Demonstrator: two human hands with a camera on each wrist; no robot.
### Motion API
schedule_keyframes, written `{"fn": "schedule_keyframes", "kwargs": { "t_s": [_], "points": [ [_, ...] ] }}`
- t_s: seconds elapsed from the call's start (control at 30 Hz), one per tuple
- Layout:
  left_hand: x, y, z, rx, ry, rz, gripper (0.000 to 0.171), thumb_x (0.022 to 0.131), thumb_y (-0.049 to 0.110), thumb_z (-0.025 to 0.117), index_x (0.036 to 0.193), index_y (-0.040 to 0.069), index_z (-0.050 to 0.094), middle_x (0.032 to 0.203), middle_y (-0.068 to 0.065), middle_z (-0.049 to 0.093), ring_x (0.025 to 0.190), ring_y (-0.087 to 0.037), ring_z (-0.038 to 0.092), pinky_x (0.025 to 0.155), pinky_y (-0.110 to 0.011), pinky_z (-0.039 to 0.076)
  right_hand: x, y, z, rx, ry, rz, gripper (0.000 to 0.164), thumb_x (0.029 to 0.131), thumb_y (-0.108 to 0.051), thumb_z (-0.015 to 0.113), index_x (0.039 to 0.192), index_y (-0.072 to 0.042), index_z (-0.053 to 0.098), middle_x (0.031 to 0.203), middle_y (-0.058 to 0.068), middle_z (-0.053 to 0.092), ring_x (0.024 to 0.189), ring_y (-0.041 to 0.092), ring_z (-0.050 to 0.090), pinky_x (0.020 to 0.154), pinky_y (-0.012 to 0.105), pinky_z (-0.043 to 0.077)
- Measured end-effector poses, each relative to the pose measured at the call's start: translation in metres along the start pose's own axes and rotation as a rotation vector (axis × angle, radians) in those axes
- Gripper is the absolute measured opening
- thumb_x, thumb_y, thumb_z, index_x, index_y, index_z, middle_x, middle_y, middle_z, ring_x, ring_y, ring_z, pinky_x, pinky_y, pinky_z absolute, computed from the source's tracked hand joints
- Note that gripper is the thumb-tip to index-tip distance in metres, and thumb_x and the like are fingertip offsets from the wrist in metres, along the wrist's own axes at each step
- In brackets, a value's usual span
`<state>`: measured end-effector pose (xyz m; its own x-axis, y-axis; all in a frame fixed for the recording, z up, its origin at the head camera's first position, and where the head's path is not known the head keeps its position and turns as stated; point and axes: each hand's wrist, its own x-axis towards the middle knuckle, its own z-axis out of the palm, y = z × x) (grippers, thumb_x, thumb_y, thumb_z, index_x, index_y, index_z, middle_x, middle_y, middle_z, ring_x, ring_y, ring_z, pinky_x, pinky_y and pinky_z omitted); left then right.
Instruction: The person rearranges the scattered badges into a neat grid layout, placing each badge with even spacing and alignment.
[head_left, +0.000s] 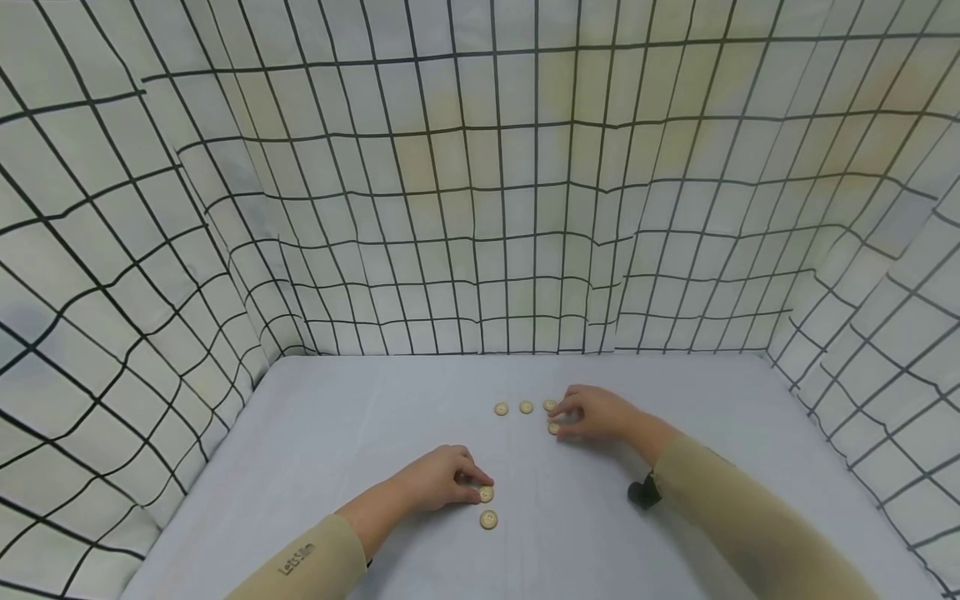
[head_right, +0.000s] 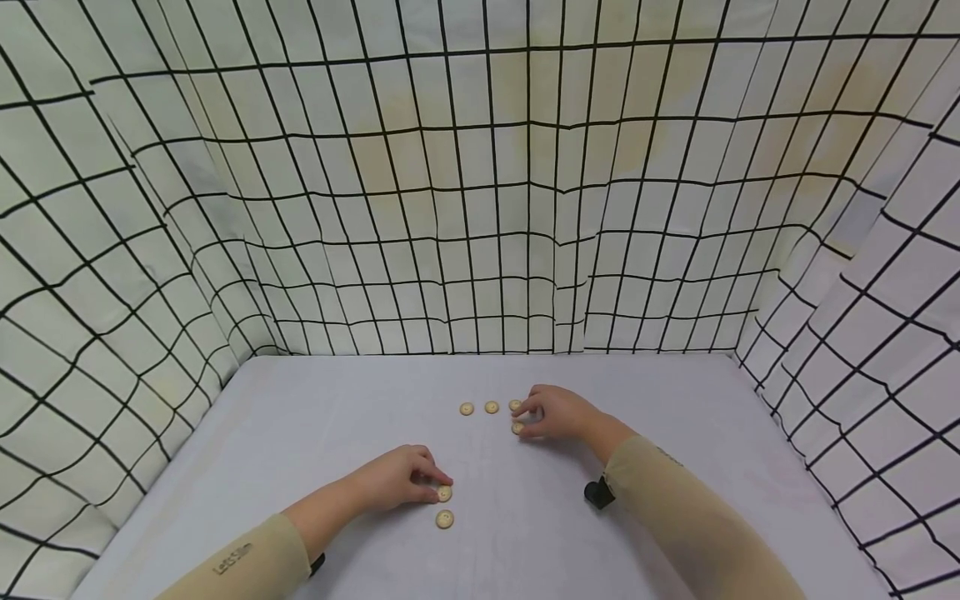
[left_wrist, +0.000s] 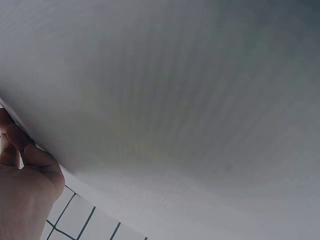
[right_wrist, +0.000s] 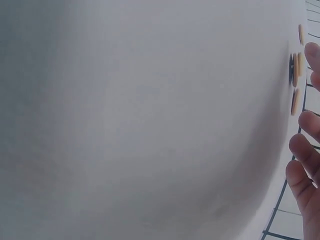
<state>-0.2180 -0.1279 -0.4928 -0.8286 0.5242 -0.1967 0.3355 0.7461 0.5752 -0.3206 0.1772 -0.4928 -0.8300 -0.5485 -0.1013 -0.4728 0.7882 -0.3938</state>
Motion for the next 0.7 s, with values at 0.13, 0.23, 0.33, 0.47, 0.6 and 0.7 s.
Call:
{"fn": "schedule_keyframes", "kwargs": {
  "t_s": [0.13,0.23,0.33,0.47,0.6,0.7],
  "points": [
    [0.0,-0.001,0.0,0.005,-0.002,0.0,0.023,0.078,0.034,0.072,0.1,0.036,0.071,0.088,0.018,0.054,0.08,-0.004,0.048,0.073,-0.023,0.041,-0.002,-0.007,-0.003,0.013,-0.002,-0.055,0.031,0.074,-0.044,0.073,0.103,-0.035,0.069,0.092,-0.015,0.054,0.082,0.007,0.049,0.074,0.029,0.042],
    [0.0,0.0,0.0,0.003,-0.007,0.0,0.022,0.078,0.034,0.072,0.1,0.036,0.071,0.089,0.018,0.055,0.081,-0.004,0.048,0.074,-0.023,0.041,-0.004,-0.014,-0.004,0.019,-0.017,-0.086,0.033,0.073,-0.045,0.074,0.104,-0.035,0.069,0.095,-0.013,0.055,0.084,0.008,0.049,0.077,0.03,0.042],
    [0.0,0.0,0.0,0.002,-0.009,0.006,0.022,0.079,0.033,0.072,0.1,0.035,0.071,0.089,0.018,0.055,0.081,-0.004,0.049,0.074,-0.024,0.042,-0.005,-0.023,-0.003,0.0,-0.043,-0.108,0.036,0.072,-0.046,0.074,0.106,-0.036,0.068,0.097,-0.013,0.054,0.087,0.007,0.048,0.08,0.03,0.042],
    [0.0,0.001,-0.001,0.004,-0.01,0.016,0.022,0.079,0.033,0.072,0.101,0.034,0.071,0.089,0.017,0.055,0.081,-0.004,0.049,0.074,-0.023,0.042,-0.008,-0.037,-0.001,-0.016,-0.078,-0.168,0.038,0.072,-0.046,0.074,0.108,-0.036,0.068,0.098,-0.012,0.056,0.088,0.008,0.05,0.079,0.028,0.044],
    [0.0,0.002,-0.001,0.005,-0.012,0.014,0.022,0.079,0.033,0.072,0.101,0.035,0.071,0.089,0.018,0.055,0.081,-0.004,0.049,0.074,-0.023,0.042,-0.012,-0.051,0.0,-0.024,-0.094,-0.25,0.037,0.073,-0.046,0.074,0.108,-0.035,0.068,0.098,-0.012,0.058,0.089,0.008,0.051,0.077,0.025,0.044],
    [0.0,0.001,-0.001,0.001,-0.016,0.013,0.022,0.079,0.033,0.071,0.101,0.035,0.071,0.089,0.018,0.055,0.082,-0.003,0.049,0.075,-0.024,0.042,-0.015,-0.06,0.003,-0.048,-0.108,-0.302,0.038,0.073,-0.048,0.072,0.109,-0.037,0.067,0.097,-0.014,0.058,0.091,0.006,0.052,0.078,0.024,0.044]
  ]
}}
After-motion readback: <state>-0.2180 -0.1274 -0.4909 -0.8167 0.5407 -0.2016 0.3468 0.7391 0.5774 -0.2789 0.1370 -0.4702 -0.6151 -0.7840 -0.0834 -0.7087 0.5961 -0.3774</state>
